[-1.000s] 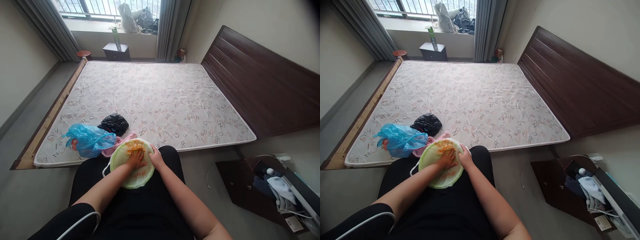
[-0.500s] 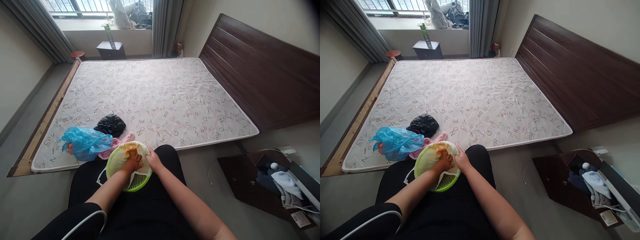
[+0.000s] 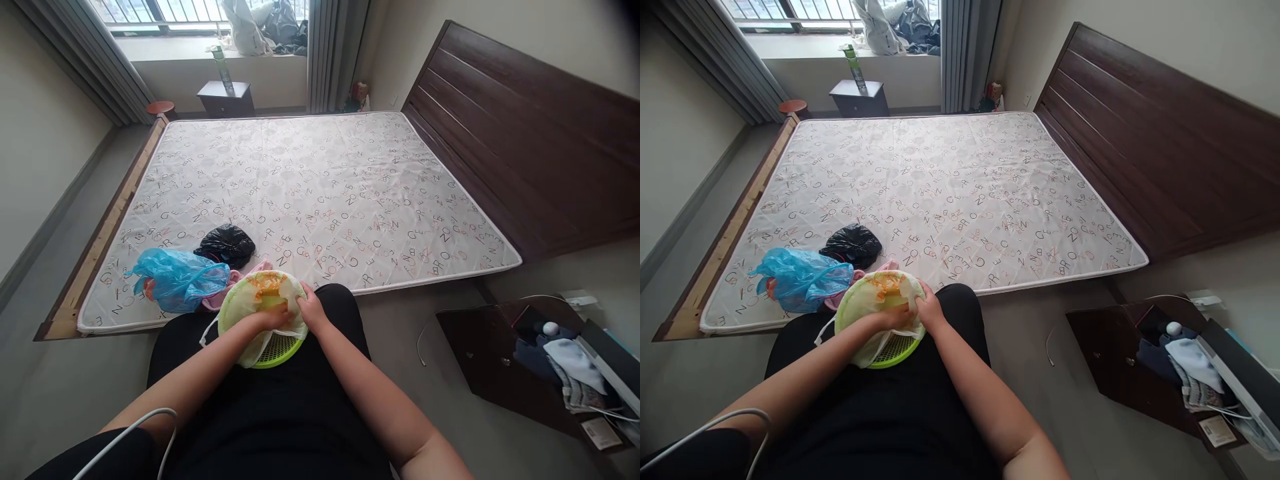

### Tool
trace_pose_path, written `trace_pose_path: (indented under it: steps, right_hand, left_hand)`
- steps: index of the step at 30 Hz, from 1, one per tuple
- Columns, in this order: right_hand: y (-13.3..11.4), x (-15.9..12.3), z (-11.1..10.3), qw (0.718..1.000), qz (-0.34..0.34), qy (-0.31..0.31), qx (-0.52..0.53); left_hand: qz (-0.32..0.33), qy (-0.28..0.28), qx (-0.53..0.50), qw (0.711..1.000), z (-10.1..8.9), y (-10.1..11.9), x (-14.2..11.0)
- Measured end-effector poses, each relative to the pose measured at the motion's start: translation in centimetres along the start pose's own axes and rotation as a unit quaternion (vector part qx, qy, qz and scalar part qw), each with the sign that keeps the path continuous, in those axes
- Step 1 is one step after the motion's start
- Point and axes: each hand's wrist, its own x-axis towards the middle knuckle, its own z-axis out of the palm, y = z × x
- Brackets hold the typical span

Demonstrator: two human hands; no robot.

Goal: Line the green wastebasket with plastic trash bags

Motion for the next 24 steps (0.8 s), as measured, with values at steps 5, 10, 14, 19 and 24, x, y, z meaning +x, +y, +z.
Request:
trace_pose_path:
  steps: [5,10,14,19,24]
  right_hand:
    - [0.3,0.5,0.0,0.994,0.004,0.043,0.100]
    - [0.0,0.2,0.4,0.994,-0.024,0.069,0.084]
    - [-0.3,-0.1,0.2,0.994,-0.031,0.086,0.057]
    - [-0.7,-0.4,0.4,0.996,-0.036,0.083,0.028]
    - [-1.0,-0.4,0.9,0.994,-0.036,0.100,0.011]
  left_hand:
    - [0.000,-0.043,-0.041,0.998,-1.2,3.8,-5.1]
    - [-0.046,-0.015,0.030,0.998,-1.1,6.0,-7.3]
    - [-0.065,-0.005,0.087,0.994,-1.7,5.0,-7.9]
    - [-0.033,0.004,0.103,0.994,-2.1,2.8,-9.1]
    - [0.062,0.056,0.115,0.990,-1.5,1.5,-9.6]
